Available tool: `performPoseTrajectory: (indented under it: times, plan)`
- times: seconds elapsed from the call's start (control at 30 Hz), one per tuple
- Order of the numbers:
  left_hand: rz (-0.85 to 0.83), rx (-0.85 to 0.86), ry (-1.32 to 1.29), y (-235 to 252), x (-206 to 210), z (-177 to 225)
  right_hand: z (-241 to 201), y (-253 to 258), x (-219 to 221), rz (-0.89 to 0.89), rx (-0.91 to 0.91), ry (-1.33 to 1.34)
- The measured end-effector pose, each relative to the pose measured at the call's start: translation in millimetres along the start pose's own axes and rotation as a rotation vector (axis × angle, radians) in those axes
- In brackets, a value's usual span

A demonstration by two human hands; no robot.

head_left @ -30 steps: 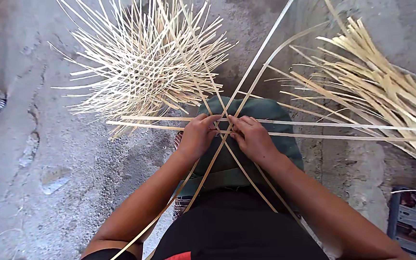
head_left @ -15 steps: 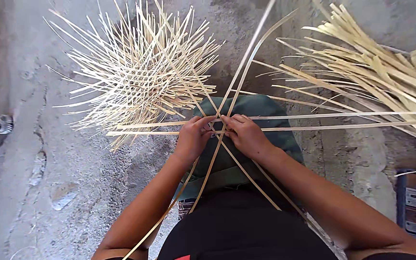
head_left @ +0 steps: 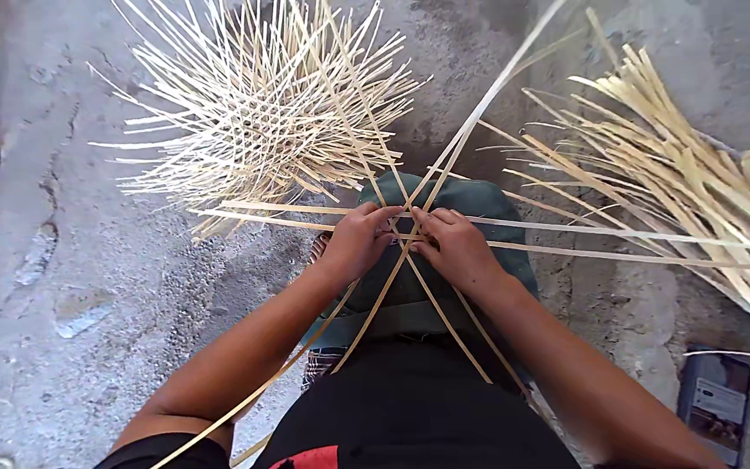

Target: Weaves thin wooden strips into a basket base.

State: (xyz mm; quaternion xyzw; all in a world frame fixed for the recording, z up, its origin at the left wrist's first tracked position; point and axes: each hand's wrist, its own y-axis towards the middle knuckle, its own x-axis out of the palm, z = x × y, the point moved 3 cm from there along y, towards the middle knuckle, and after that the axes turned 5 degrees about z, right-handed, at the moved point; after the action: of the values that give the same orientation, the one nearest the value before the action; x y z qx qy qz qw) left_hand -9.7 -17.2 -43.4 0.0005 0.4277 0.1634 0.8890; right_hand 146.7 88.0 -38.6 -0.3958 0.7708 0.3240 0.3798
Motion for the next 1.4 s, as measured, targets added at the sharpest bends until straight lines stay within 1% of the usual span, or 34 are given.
performPoseTrajectory:
  times: [0.13, 0.47, 0.6, 0.67, 0.87, 1.2, 1.27, 1.33, 1.4]
  plan:
    - [0.014, 0.000, 0.003, 1, 1, -1, 5, -2, 5, 0.046, -0.037, 0.007]
    - [-0.006, -0.030, -0.026, 3, 2, 1, 3, -1, 5, 0.029, -0.054, -0.057]
    - [0.020, -0.004, -0.041, 1, 3, -1, 6, -1, 2, 0.000, -0.087, -0.021]
    - [0.010, -0.019, -0.052, 1, 3, -2, 8, -2, 1, -0.012, -0.091, -0.002]
    - [-0.006, -0.050, -0.060, 0, 2, -4, 2, -4, 2, 0.027, -0.026, -0.069]
    - [0.037, -0.039, -0.019, -3, 3, -3, 4, -8, 11, 0.126, 0.030, -0.010]
    - [0.037, -0.033, -0.015, -1, 3, -6, 5, -7, 9, 0.123, 0.047, 0.023]
    - [0.006, -0.067, -0.006, 5, -1, -5, 6, -3, 5, 0.106, 0.072, 0.055]
    - [-0.046, -0.114, 0.057, 9, -9, 1, 3, 1, 1, 0.061, 0.116, 0.063]
